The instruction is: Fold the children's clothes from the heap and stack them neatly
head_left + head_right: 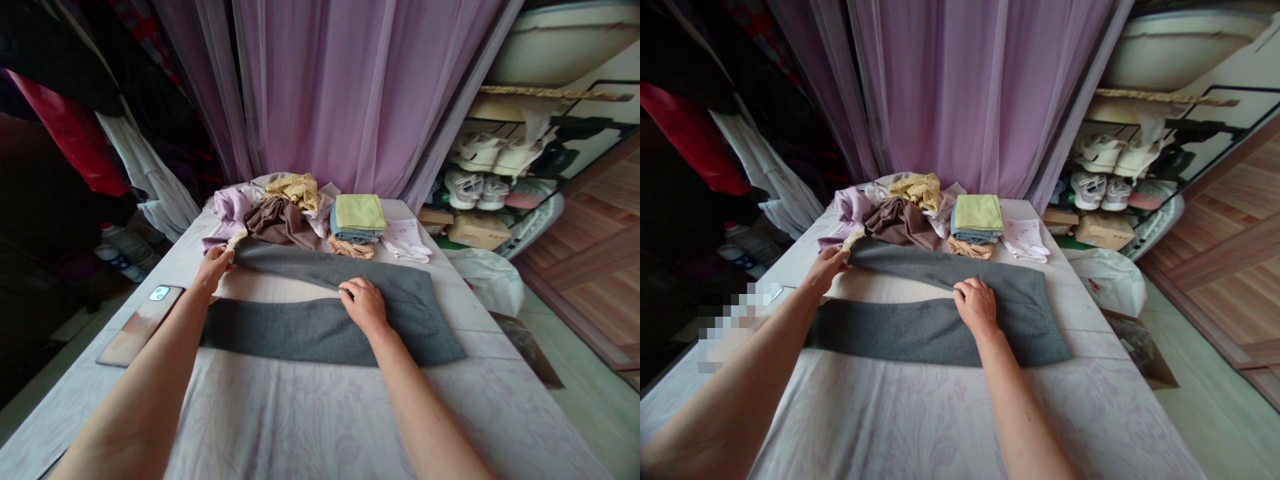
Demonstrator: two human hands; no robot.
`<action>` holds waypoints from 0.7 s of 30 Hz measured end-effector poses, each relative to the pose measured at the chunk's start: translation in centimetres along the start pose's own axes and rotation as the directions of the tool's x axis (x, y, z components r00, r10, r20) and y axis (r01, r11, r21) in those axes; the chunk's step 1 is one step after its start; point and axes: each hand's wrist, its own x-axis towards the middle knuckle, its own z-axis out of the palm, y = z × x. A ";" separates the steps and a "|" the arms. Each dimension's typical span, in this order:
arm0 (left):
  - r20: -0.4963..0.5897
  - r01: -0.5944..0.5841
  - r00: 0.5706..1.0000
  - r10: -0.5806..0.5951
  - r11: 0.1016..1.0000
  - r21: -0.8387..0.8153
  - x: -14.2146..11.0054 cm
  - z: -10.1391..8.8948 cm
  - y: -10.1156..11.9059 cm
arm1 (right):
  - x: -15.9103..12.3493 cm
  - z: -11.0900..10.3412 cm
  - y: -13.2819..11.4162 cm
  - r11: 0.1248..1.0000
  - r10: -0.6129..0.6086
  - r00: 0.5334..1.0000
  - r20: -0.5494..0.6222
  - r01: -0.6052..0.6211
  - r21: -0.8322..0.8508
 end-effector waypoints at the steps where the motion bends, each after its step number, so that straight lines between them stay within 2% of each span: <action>1: -0.025 0.006 1.000 -0.005 1.000 0.026 0.0 0.0 -0.2 | -0.1 0.0 0.1 1.000 -0.002 1.000 -0.006 0.002 0.002; 4: -0.106 -0.005 0.994 0.035 0.964 0.267 -0.3 0.2 -0.6 | -0.4 0.1 0.2 1.000 -0.009 1.000 -0.027 0.009 0.024; 7: -0.108 -0.044 0.985 0.138 0.790 0.612 -1.0 0.4 -0.4 | -0.7 0.3 0.3 0.997 -0.010 0.999 -0.048 0.014 0.070; 9: -0.061 -0.105 0.975 0.214 0.685 0.721 -1.6 0.6 -0.1 | -0.8 0.3 0.3 0.996 -0.012 0.998 -0.061 0.017 0.090; 12: 0.015 -0.253 0.925 0.380 0.585 0.770 -2.8 1.2 0.6 | -0.9 0.4 0.3 0.996 -0.020 0.998 -0.067 0.026 0.084; 15: 0.203 -0.497 0.820 0.535 0.491 0.715 -4.1 2.8 1.3 | -1.0 0.5 0.2 0.997 -0.024 0.997 -0.072 0.029 0.070; 17: 0.369 -0.640 0.745 0.556 0.442 0.628 -4.7 4.4 1.6 | -1.0 0.5 0.1 0.997 -0.028 0.996 -0.080 0.034 0.070; 18: 0.430 -0.675 0.726 0.536 0.437 0.595 -4.8 5.2 1.6 | -1.0 0.4 0.1 0.997 -0.031 0.996 -0.084 0.037 0.071; 19: 0.470 -0.683 0.726 0.502 0.444 0.580 -4.9 6.0 1.6 | -1.0 0.4 0.1 0.997 -0.033 0.996 -0.087 0.039 0.073; 21: 0.505 -0.645 0.764 0.402 0.476 0.598 -4.8 7.2 1.4 | -1.0 0.4 0.0 0.997 -0.031 0.995 -0.091 0.038 0.074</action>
